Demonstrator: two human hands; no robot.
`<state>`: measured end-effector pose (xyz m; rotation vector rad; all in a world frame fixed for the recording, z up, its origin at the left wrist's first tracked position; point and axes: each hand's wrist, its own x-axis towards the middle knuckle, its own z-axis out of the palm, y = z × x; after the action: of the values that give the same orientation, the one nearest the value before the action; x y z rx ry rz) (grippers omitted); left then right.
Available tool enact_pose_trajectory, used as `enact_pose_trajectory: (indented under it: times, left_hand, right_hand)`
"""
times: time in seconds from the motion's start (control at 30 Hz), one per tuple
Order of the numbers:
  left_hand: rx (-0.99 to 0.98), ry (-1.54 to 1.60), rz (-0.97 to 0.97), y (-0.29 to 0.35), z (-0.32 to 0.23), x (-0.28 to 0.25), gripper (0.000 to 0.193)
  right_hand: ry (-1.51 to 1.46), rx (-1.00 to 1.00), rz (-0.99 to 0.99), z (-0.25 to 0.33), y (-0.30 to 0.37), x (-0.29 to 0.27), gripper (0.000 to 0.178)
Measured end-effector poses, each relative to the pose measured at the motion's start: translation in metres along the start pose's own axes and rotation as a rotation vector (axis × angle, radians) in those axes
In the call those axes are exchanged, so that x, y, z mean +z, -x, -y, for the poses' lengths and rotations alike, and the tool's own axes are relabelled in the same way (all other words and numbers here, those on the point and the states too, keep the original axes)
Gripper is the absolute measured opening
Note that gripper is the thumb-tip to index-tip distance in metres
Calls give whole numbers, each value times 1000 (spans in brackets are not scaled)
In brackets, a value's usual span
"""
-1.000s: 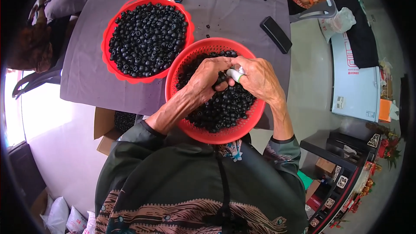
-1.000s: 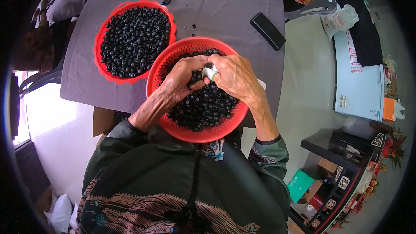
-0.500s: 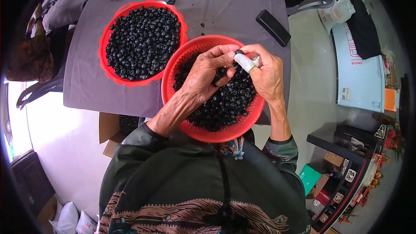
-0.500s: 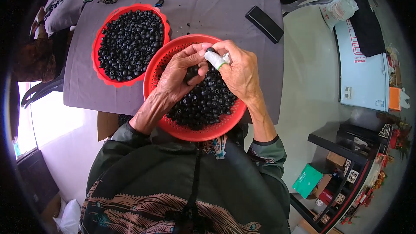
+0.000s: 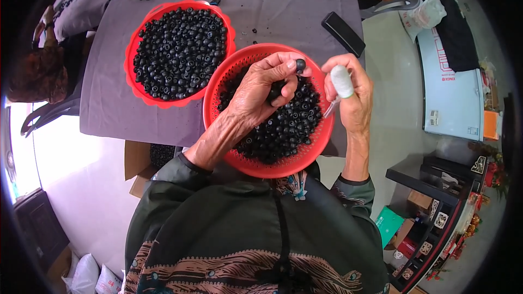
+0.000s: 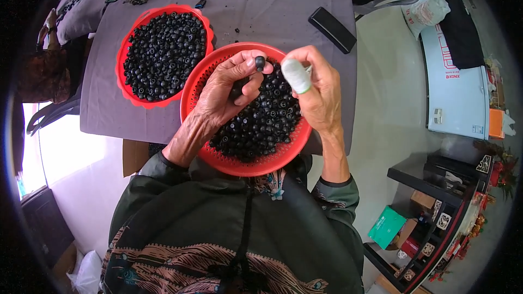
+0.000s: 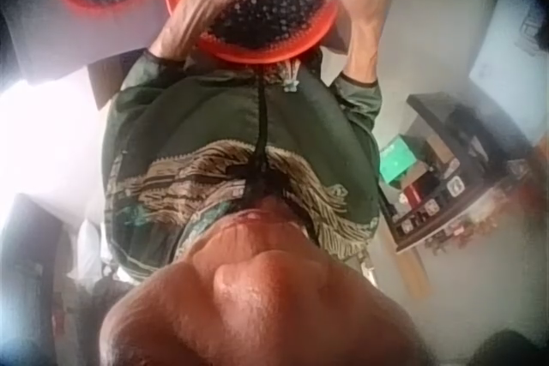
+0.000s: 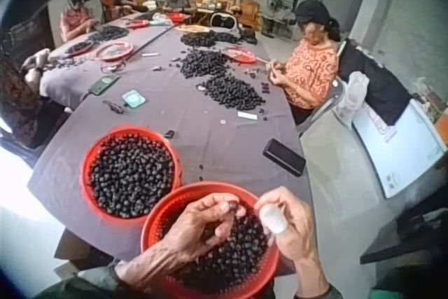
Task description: The person sorts small black plastic components by hand, picking specific items from red bowls and placing them into a small white container.
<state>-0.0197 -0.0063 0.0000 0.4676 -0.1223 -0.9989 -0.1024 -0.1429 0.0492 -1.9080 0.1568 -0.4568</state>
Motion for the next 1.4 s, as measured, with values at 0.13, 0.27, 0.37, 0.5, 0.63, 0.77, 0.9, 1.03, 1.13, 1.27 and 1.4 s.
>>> enact_pose_trajectory:
  times: [0.13, 0.27, 0.37, 0.5, 0.63, 0.77, 0.9, 1.03, 1.13, 1.27, 1.4]
  left_hand:
    - [-12, 20, 23, 1, -2, 0, 14]
    - [-23, -47, 74, 4, -4, 1, 16]
    - [-23, -99, 55, 6, -6, 5, 16]
    - [-35, -112, 80, 7, -10, 5, 17]
    - [-15, -170, 28, 6, -7, 5, 16]
    - [-5, -224, -2, 5, -7, 6, 15]
    - [-14, -244, -13, 5, -8, 6, 16]
    - [2, -249, -12, 4, -8, 6, 16]
    - [-4, -243, -18, 4, -8, 5, 15]
    - [-18, -222, -12, 4, -9, 4, 15]
    - [-33, -227, -30, 5, -10, 7, 15]
  right_hand:
    - [-70, 92, 59, 0, -1, -3, 30]
    - [185, 30, 168, 3, -4, -4, 37]
    - [317, -26, 235, 8, -6, -2, 43]
    - [336, -60, 249, 14, -10, 0, 47]
    - [440, -46, 294, 22, -14, 1, 44]
    - [471, -17, 307, 24, -14, 2, 40]
    - [478, -26, 301, 21, -15, 3, 49]
    - [503, -63, 277, 16, -15, 5, 49]
    - [540, -108, 260, 14, -15, 5, 50]
    - [613, -106, 323, 19, -15, 3, 29]
    - [578, -137, 257, 12, -13, 5, 48]
